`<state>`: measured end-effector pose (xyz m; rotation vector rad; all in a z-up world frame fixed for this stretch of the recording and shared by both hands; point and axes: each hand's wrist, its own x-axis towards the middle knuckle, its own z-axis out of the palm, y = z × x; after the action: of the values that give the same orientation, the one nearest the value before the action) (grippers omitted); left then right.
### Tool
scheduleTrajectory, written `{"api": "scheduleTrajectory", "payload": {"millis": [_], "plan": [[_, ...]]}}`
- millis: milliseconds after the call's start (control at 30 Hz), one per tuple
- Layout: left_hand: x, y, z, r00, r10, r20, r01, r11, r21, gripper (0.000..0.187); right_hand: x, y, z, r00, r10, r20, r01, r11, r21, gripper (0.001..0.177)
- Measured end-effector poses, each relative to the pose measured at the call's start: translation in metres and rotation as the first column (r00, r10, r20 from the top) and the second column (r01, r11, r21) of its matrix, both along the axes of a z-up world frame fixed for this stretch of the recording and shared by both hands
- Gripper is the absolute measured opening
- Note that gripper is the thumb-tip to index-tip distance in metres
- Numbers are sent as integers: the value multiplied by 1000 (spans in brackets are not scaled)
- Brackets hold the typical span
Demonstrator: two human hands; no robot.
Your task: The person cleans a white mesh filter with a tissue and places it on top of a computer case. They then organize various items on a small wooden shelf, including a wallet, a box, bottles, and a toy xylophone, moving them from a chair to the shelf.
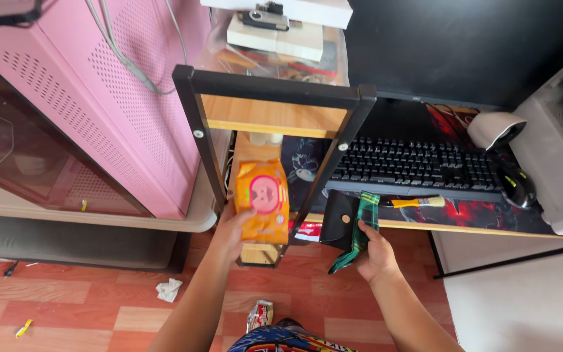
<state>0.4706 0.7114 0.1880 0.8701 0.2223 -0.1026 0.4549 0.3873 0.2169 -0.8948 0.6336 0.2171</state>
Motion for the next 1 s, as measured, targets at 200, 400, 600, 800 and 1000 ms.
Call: {"api": "scheduleTrajectory", "payload": {"millis": [200,400,600,800,1000], "plan": [[84,-34,-11,1000,1,-31,8,960,279,63,6,-3,2,998,-64,-23,64,998,3,36],[135,-58,-37,997,-22,80,-5,950,313,65,-2,-24,-15,994,-109,-28,109,994,-2,37],[146,-67,7,983,-105,153,76,979,188,67,-5,-33,-17,981,-153,118,136,981,141,42],[172,-91,54,798,-602,-30,573,741,351,54,17,-16,9,958,-43,284,-42,957,286,54],[174,-129,64,586,-809,41,748,560,355,60,43,-8,11,939,-156,308,53,947,316,53]]}}
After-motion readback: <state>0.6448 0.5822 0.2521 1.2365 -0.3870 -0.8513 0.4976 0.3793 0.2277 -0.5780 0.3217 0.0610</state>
